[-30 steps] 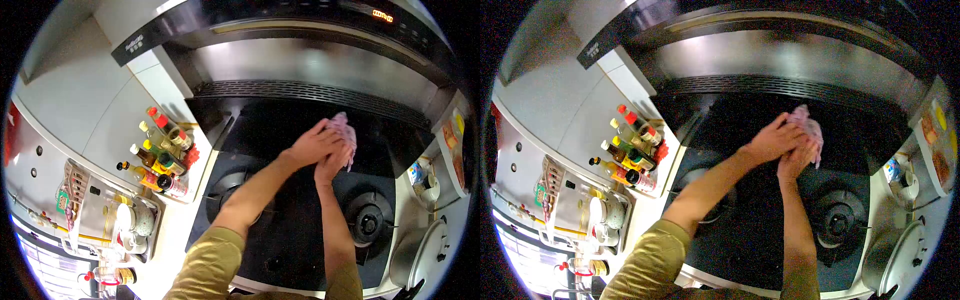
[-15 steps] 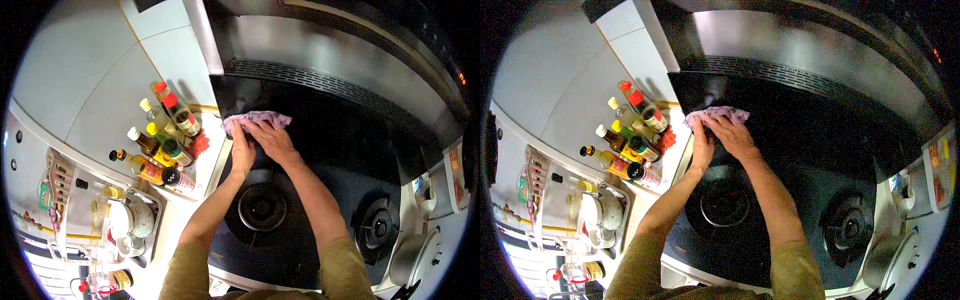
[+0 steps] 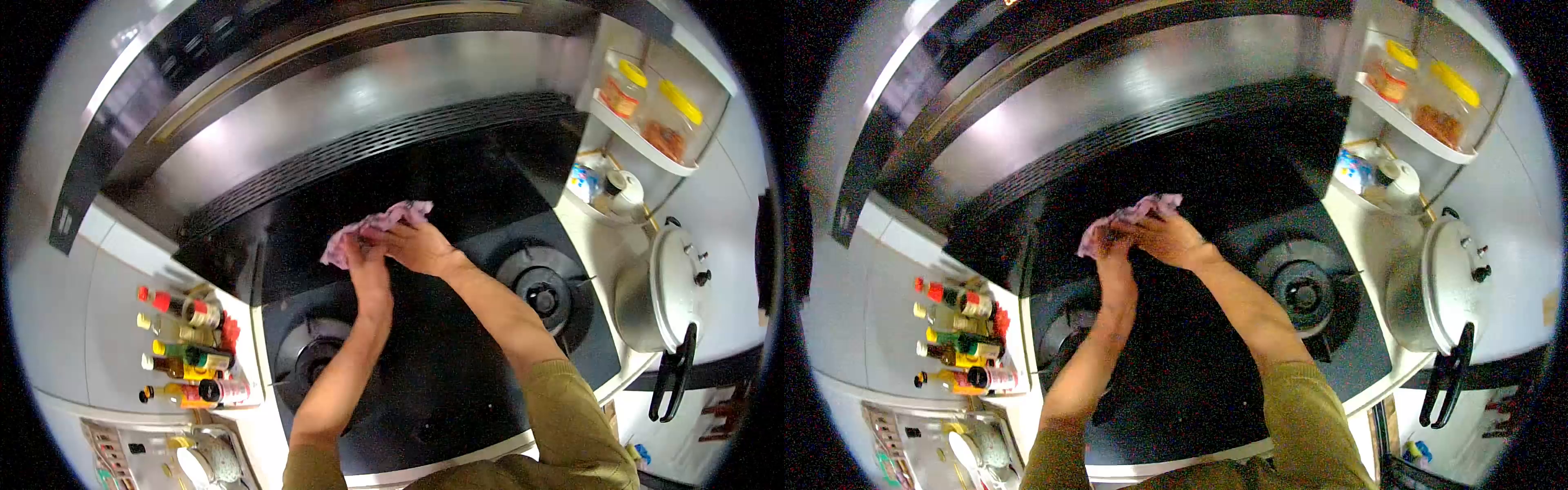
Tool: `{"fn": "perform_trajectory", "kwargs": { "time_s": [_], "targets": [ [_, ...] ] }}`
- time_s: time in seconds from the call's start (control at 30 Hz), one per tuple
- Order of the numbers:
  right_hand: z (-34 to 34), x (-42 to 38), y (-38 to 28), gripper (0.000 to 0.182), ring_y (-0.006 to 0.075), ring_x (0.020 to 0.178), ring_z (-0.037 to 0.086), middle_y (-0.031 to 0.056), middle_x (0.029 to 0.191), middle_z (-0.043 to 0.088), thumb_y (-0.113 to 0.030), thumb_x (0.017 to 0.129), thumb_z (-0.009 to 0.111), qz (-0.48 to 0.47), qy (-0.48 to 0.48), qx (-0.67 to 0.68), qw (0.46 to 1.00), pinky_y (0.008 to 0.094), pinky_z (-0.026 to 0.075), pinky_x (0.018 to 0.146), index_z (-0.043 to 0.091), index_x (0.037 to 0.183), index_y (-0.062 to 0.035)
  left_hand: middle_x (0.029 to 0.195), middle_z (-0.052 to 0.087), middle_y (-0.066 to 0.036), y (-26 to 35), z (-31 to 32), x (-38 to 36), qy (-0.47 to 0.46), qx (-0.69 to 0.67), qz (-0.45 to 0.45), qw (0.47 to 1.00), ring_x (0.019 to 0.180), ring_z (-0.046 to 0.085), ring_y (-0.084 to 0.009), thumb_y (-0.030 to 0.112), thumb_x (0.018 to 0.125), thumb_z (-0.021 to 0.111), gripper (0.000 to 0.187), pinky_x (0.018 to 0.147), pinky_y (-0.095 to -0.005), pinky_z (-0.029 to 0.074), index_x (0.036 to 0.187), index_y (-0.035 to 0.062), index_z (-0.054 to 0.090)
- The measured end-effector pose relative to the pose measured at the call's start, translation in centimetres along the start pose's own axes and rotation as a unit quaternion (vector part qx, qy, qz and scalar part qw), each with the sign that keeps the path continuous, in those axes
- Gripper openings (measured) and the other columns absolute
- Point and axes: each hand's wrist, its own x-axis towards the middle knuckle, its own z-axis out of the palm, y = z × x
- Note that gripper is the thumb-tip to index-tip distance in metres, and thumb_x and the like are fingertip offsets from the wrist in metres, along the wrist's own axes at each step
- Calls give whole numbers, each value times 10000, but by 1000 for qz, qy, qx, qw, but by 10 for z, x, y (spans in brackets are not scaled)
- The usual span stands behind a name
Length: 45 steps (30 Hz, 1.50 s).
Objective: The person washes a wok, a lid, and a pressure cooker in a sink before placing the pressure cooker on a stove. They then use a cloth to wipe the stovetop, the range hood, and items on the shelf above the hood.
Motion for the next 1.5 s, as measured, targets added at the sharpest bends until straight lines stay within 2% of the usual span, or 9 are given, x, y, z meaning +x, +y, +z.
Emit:
{"fn": "perform_trajectory", "kwargs": {
  "time_s": [0.1,0.2,0.33,0.73,0.9,1.23,1.3,1.4,1.5],
  "targets": [
    [-17,-27,55,560,283,1193,346,-2,1320,396,-391,816,434,114,-22,32,993,546,274,951,367,1351,-235,1482,113,-196,19,79,-20,-75,261,232,934,1375,104,-305,125,838,543,621,1088,-405,143,1371,-8,254],
    [-15,-67,105,549,293,1195,351,77,1286,423,-308,799,458,277,-11,37,960,562,234,991,419,1320,-139,1459,132,-240,36,144,-10,-190,457,377,783,1359,114,-381,239,815,534,663,1072,-527,93,1370,1,263],
    [28,-115,141,535,326,1243,316,143,1323,398,-297,819,457,507,18,4,862,488,192,1054,414,1290,-47,1323,447,-120,25,231,9,-242,494,614,566,1249,373,-245,288,808,493,447,1048,-537,172,1201,79,536],
    [43,-65,-4,485,343,1225,352,167,1317,412,-299,868,403,686,140,219,679,482,200,1054,442,1265,-24,971,638,-52,-47,195,-6,-413,605,528,429,1097,515,-203,150,770,500,274,1095,-531,102,968,52,662],
    [4,4,-73,470,350,1217,367,177,1314,418,-299,888,381,634,165,342,674,480,203,1054,454,1255,-14,1078,619,-51,0,103,-8,-406,731,365,409,1223,411,-231,186,802,479,293,1097,-512,49,985,50,663],
    [-108,26,76,455,364,1202,397,197,1309,430,-301,928,336,401,356,316,783,475,209,1053,477,1234,5,1151,517,-187,125,134,11,-172,481,588,627,1102,472,-378,383,740,618,554,1026,-503,275,1182,62,524],
    [-102,-2,134,454,367,1199,403,201,1308,432,-301,936,327,428,330,250,804,473,211,1053,482,1230,9,865,624,-123,133,176,23,-153,407,555,709,875,586,-292,342,803,568,292,903,-489,352,1015,142,586],
    [-58,-52,197,408,365,1202,404,117,1327,443,-297,909,378,372,52,97,922,509,193,1054,484,1250,-98,978,649,-114,87,212,51,-138,494,450,731,908,615,-276,361,886,446,322,972,-572,272,981,111,626],
    [-77,-27,203,386,354,1153,444,102,1258,502,-295,885,397,408,-42,124,904,498,263,1016,518,1197,-101,985,654,-106,87,205,58,-115,539,424,719,923,612,-285,396,899,385,394,978,-586,258,953,103,644]
  ]
}}
